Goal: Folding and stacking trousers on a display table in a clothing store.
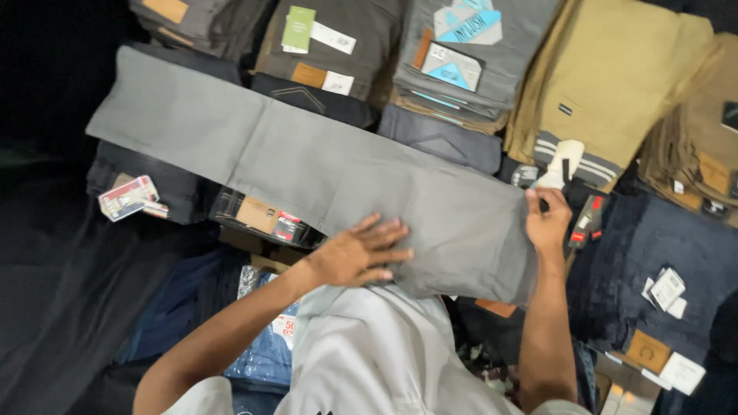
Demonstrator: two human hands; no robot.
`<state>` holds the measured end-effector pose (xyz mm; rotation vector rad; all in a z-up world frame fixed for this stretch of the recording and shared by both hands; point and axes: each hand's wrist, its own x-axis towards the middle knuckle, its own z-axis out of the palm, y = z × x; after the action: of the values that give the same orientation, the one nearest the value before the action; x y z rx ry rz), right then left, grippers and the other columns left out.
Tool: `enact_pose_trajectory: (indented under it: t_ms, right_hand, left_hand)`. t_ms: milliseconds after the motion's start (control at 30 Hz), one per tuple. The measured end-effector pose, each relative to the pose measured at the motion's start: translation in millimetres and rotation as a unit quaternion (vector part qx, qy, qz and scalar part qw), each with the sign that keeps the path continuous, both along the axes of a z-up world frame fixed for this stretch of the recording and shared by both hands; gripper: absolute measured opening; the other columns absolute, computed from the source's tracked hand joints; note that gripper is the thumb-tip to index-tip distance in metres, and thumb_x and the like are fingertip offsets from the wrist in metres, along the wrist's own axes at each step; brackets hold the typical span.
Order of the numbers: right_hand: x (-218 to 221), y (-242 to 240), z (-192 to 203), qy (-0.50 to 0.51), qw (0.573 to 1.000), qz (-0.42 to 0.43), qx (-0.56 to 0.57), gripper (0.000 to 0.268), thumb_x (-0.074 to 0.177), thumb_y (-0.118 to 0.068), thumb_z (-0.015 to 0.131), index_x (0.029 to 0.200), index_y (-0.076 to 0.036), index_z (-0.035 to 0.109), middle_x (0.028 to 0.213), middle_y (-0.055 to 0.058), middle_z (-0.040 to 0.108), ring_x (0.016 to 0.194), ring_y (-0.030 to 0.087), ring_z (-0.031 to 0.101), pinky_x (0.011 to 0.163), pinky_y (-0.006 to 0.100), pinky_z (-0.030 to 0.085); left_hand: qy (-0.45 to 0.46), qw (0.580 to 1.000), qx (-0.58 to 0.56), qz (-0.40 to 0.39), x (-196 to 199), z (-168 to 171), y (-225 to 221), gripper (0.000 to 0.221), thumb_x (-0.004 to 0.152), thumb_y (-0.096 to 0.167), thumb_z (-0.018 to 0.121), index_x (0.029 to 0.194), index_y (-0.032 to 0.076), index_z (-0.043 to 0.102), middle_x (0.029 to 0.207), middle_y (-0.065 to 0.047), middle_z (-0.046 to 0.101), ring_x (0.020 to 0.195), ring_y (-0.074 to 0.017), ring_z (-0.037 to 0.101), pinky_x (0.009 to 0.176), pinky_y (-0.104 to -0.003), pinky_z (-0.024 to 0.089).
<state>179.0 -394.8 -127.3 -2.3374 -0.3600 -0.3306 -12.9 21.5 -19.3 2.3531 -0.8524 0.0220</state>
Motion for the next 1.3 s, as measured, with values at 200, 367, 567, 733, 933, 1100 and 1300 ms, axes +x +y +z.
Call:
enact_pose_trajectory:
  t_ms: [200,367,567,733,933,1100,1300]
  right_hand:
    - [-12.8,56.9,21.6,-0.082,0.956,-0.120,-0.256,0.029,0.107,-0.038,0.078,0.090,-0.015,0.071,0.094,0.006,0.067,0.092,0.033,0.068,0.092,0.050,0.045]
    - [-20.6,139.6,28.6,-0.104,0.969,-0.072,-0.213,0.032,0.098,-0.045,0.076,0.100,-0.017,0.061,0.106,0.010,0.058,0.100,0.038,0.058,0.093,0.050,0.039]
    - [-33.2,185.9,29.0,-0.059,0.979,-0.076,-0.180,0.047,0.096,-0.045,0.075,0.111,-0.008,0.052,0.121,0.022,0.044,0.118,0.051,0.042,0.107,0.060,0.023]
    - [-40.1,217.7,47.4,0.034,0.981,-0.017,-0.190,0.051,0.094,-0.034,0.075,0.119,0.000,0.047,0.157,0.041,0.019,0.150,0.058,0.006,0.107,0.082,0.000]
    - [-29.0,296.7,63.1,0.020,0.977,0.089,-0.191,0.040,0.098,-0.030,0.070,0.112,0.005,0.056,0.162,0.039,0.026,0.155,0.053,0.013,0.110,0.082,0.003]
    - [-20.0,360.3,36.3,-0.024,0.971,0.128,-0.199,0.050,0.088,-0.042,0.078,0.109,-0.002,0.056,0.158,0.036,0.027,0.150,0.062,0.009,0.112,0.080,0.008]
    - [-31.8,455.4,67.4,-0.035,0.957,0.207,-0.202,0.039,0.088,-0.028,0.079,0.102,0.002,0.061,0.157,0.028,0.042,0.150,0.050,0.031,0.109,0.080,0.017]
  left_hand:
    - [0.069,0.923,0.171,0.337,37.5,-6.7,96.6,0.062,0.106,0.047,0.043,0.163,0.024,0.032,0.166,-0.018,0.032,0.154,-0.0403,0.023,0.121,-0.064,0.020]
    - [0.175,0.856,0.247,0.420,45.1,-0.9,144.1,0.068,0.105,0.060,0.034,0.165,0.027,0.025,0.172,-0.008,0.016,0.159,-0.0306,0.008,0.126,-0.059,0.002]
    - [0.173,0.793,0.253,0.527,35.1,-12.2,213.3,0.064,0.106,0.062,0.029,0.165,0.038,0.022,0.174,-0.004,0.013,0.160,-0.0294,0.007,0.126,-0.061,0.003]
    - [0.173,0.691,0.227,0.664,10.0,-25.1,265.5,0.074,0.105,0.061,0.038,0.163,0.016,0.032,0.169,-0.022,0.022,0.158,-0.0362,0.011,0.123,-0.065,0.007]
    - [0.098,0.576,0.193,0.788,6.3,-57.1,302.5,0.082,0.093,0.054,0.072,0.148,0.000,0.044,0.152,-0.018,0.041,0.131,-0.0340,0.045,0.105,-0.055,0.040]
    - [-0.042,0.488,-0.029,0.871,12.9,-103.6,348.8,0.053,0.079,0.029,0.085,0.115,0.011,0.051,0.099,-0.015,0.068,0.092,-0.0411,0.070,0.085,-0.052,0.050]
    - [-0.035,0.394,-0.265,0.879,8.7,-134.9,384.8,0.034,0.079,0.025,0.084,0.099,0.024,0.057,0.070,0.006,0.070,0.067,-0.0169,0.071,0.067,-0.033,0.054]
